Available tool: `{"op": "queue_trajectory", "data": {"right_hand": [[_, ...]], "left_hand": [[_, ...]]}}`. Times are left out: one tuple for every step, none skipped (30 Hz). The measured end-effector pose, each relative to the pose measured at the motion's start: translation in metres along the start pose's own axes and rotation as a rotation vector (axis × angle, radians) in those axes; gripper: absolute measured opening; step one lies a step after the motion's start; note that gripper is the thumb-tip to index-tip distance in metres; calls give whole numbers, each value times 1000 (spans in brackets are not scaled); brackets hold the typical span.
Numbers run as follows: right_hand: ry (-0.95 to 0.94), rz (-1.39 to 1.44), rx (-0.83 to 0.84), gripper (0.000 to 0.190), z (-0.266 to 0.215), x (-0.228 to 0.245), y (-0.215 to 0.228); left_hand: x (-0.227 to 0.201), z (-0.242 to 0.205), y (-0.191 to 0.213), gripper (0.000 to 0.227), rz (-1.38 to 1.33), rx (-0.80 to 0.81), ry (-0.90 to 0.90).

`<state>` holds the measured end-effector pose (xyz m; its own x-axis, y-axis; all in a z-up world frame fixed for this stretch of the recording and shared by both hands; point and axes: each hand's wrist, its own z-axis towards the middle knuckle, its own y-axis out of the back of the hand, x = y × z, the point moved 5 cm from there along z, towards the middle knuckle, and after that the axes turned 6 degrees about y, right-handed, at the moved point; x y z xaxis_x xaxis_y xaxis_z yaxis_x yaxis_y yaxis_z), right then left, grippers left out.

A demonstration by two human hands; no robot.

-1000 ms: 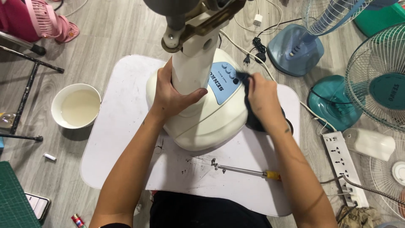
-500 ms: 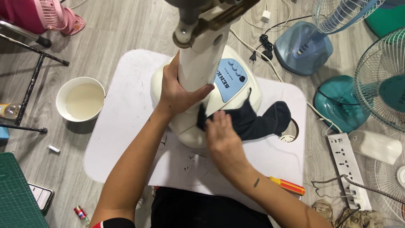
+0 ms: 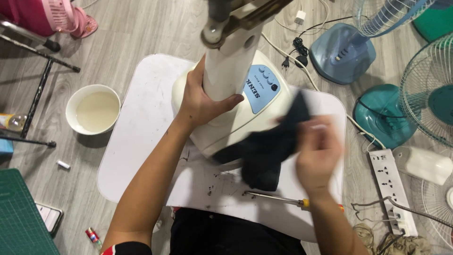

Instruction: Cleaning and inspecting the base and motor housing of an electric fan using a cloth

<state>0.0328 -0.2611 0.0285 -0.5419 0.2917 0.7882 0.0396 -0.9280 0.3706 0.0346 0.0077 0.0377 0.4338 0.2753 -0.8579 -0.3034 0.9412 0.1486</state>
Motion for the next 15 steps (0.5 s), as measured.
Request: {"op": "queue_trajectory", "data": {"right_hand": [[0, 3, 10, 9, 11, 13, 5], [4, 129, -54, 7, 22, 25, 12], [7, 257, -120, 8, 35, 37, 20], [8, 262, -113, 8, 43, 33, 24], [32, 282, -158, 8, 47, 29, 31], [56, 301, -205, 16, 51, 25, 38], [45, 308, -197, 16, 51, 17, 45], [87, 276, -224, 23, 52, 11, 53], [120, 245, -246, 32, 50, 4, 61], [102, 252, -235, 32, 46, -6, 66], [-24, 212, -250, 40, 41, -21, 72], [-149, 171, -266, 52, 37, -37, 79], [-160, 175, -257, 52, 30, -61, 88], [-239, 251, -333, 49, 22, -89, 99], [-316, 324, -415, 47, 11, -116, 111]], "left_hand": [[0, -2, 1, 81, 3, -8, 5], [0, -3, 1, 82, -1, -7, 5], [0, -2, 1, 83, -3, -3, 1], [2, 0, 3, 83, 3, -10, 3], [6, -2, 3, 89, 56, -11, 30], [10, -4, 3, 96, 109, -11, 57], [4, -3, 7, 96, 116, -14, 69], [2, -2, 8, 102, 202, 30, 149], [1, -4, 10, 109, 287, 76, 238], [-10, -15, 21, 109, 293, 76, 259], [-25, -24, 29, 98, 447, 106, 186], [-41, -33, 36, 87, 599, 141, 112], [-52, -47, 50, 87, 604, 143, 127], [-59, -62, 62, 50, 594, 200, 249], [-66, -77, 74, 29, 579, 262, 367]]}}
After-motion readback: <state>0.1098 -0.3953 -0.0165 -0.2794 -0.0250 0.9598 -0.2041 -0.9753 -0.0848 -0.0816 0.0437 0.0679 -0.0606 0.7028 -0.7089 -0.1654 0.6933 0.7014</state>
